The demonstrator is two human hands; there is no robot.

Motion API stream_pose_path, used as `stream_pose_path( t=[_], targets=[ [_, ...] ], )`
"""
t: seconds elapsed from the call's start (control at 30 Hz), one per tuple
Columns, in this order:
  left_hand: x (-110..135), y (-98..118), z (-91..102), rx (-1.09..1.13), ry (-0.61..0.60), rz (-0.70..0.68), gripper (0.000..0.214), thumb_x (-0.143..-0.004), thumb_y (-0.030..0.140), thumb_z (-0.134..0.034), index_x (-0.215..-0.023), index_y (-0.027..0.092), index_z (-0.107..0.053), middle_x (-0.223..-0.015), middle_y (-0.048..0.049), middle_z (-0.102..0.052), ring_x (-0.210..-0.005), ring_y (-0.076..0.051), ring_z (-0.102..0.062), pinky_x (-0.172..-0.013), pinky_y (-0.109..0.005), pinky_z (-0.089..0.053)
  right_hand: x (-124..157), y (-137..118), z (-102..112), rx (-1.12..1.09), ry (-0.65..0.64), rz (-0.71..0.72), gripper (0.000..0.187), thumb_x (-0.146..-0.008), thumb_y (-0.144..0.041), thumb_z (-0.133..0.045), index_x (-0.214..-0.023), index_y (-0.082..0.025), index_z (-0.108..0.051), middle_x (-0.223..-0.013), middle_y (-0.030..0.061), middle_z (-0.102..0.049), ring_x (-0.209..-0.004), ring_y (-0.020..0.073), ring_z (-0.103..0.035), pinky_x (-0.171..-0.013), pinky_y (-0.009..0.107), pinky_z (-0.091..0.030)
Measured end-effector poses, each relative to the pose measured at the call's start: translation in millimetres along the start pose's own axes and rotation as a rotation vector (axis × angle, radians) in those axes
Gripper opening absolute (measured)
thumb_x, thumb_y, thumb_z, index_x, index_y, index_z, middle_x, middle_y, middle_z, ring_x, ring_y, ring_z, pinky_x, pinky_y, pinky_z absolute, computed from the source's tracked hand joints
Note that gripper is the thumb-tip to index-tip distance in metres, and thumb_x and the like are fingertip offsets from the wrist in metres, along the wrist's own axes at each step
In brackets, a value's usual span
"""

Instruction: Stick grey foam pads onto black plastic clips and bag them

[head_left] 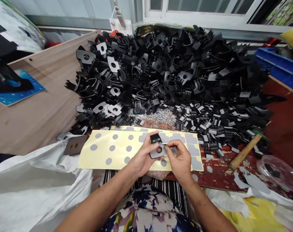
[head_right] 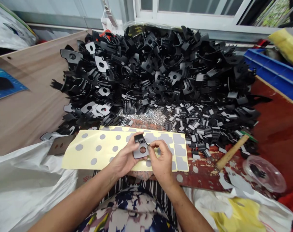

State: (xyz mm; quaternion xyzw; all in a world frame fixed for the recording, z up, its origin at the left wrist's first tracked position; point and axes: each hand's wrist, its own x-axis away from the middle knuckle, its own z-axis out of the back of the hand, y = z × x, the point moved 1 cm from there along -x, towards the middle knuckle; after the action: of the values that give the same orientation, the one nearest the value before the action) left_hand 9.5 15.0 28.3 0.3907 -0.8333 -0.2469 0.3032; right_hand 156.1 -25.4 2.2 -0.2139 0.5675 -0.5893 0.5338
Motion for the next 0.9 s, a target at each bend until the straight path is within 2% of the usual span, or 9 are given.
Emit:
stream_pose_path(
  t=[0.17,0.3,0.43,0.5,0.57,0.63,0.73,0.8,0.9],
  targets=[
    [-6,-19,3.2,-0.222,0.207,-0.220,0.050,-0.077,0.025,-0.082,-0.117,0.029,-0.052,-0.091,0.0031,-0.053,-0.072,-0.013,-0.055,-0.054,-0.021,-0.048,9,-3,-4,0.290,-0.012,0.365,0.026,-0.096,-0.012,-0.059,-0.117,-0.027,-0.054,-0.104,0.0077,-0.061,-0.094,0.0236,-0.064,-0.079,0.038,-0.055],
    [-5,-29,14.3,-0.332,0.266,-0.256,0.049,-0.075,0.019,-0.081,-0.116,0.028,-0.055,-0.091,0.0022,-0.055,-0.068,-0.013,-0.053,-0.051,-0.020,-0.045,21,-2,-5,0.546,-0.013,0.568,0.055,-0.094,-0.008,-0.063,-0.139,-0.032,-0.043,-0.126,0.0135,-0.057,-0.099,0.0257,-0.064,-0.090,0.048,-0.053],
    [9,-24,29.6,-0.383,0.180,-0.181,0.048,-0.073,0.015,-0.081,-0.115,0.027,-0.062,-0.092,0.0007,-0.057,-0.069,-0.012,-0.055,-0.052,-0.019,-0.044,15,1,9,0.599,-0.052,0.352,0.069,-0.085,-0.032,-0.082,-0.143,-0.028,-0.045,-0.128,0.0170,-0.059,-0.117,0.0373,-0.059,-0.097,0.057,-0.047],
    [18,-14,37.7,-0.440,0.072,-0.009,0.043,-0.076,0.016,-0.079,-0.115,0.026,-0.063,-0.093,0.0003,-0.060,-0.060,-0.010,-0.053,-0.047,-0.019,-0.041,-1,5,16,0.494,-0.287,0.164,0.061,-0.081,-0.039,-0.084,-0.134,-0.025,-0.056,-0.117,0.0128,-0.065,-0.108,0.0340,-0.063,-0.091,0.051,-0.052],
    [25,10,42.7,-0.504,-0.034,0.182,0.048,-0.075,0.014,-0.078,-0.119,0.026,-0.062,-0.094,-0.0012,-0.063,-0.058,-0.011,-0.056,-0.046,-0.020,-0.042,-27,8,19,0.365,-0.557,0.045,0.032,-0.087,-0.036,-0.077,-0.116,-0.026,-0.068,-0.104,0.0061,-0.070,-0.094,0.0261,-0.066,-0.082,0.041,-0.054],
    [24,52,40.8,-0.537,-0.070,0.238,0.064,-0.072,0.007,-0.081,-0.129,0.026,-0.060,-0.096,-0.0048,-0.066,-0.068,-0.016,-0.065,-0.052,-0.022,-0.049,-64,10,15,0.343,-0.641,0.066,0.012,-0.094,-0.033,-0.069,-0.103,-0.025,-0.072,-0.100,0.0047,-0.071,-0.091,0.0239,-0.066,-0.081,0.039,-0.054],
    [9,141,23.4,-0.431,-0.014,-0.034,0.083,-0.075,0.004,-0.079,-0.148,0.028,-0.047,-0.105,-0.0099,-0.070,-0.087,-0.025,-0.073,-0.072,-0.032,-0.059,-130,11,-9,0.539,-0.423,0.297,0.022,-0.094,-0.024,-0.066,-0.116,-0.022,-0.071,-0.115,0.0106,-0.069,-0.108,0.0305,-0.061,-0.092,0.047,-0.051],
    [-5,194,9.2,-0.277,0.007,-0.307,0.073,-0.088,0.015,-0.069,-0.153,0.030,-0.039,-0.119,-0.0126,-0.068,-0.104,-0.030,-0.073,-0.087,-0.045,-0.061,-169,13,-35,0.678,-0.296,0.428,0.044,-0.090,-0.010,-0.060,-0.134,-0.017,-0.064,-0.134,0.0157,-0.063,-0.121,0.0338,-0.053,-0.100,0.048,-0.048],
    [-22,223,3.6,-0.273,0.125,-0.447,0.067,-0.089,0.024,-0.069,-0.149,0.026,-0.041,-0.122,-0.0135,-0.066,-0.104,-0.030,-0.073,-0.089,-0.050,-0.062,-211,20,-70,0.808,-0.289,0.500,0.057,-0.087,0.002,-0.051,-0.141,-0.013,-0.060,-0.145,0.0168,-0.058,-0.123,0.0335,-0.050,-0.098,0.045,-0.047]
  ],
)
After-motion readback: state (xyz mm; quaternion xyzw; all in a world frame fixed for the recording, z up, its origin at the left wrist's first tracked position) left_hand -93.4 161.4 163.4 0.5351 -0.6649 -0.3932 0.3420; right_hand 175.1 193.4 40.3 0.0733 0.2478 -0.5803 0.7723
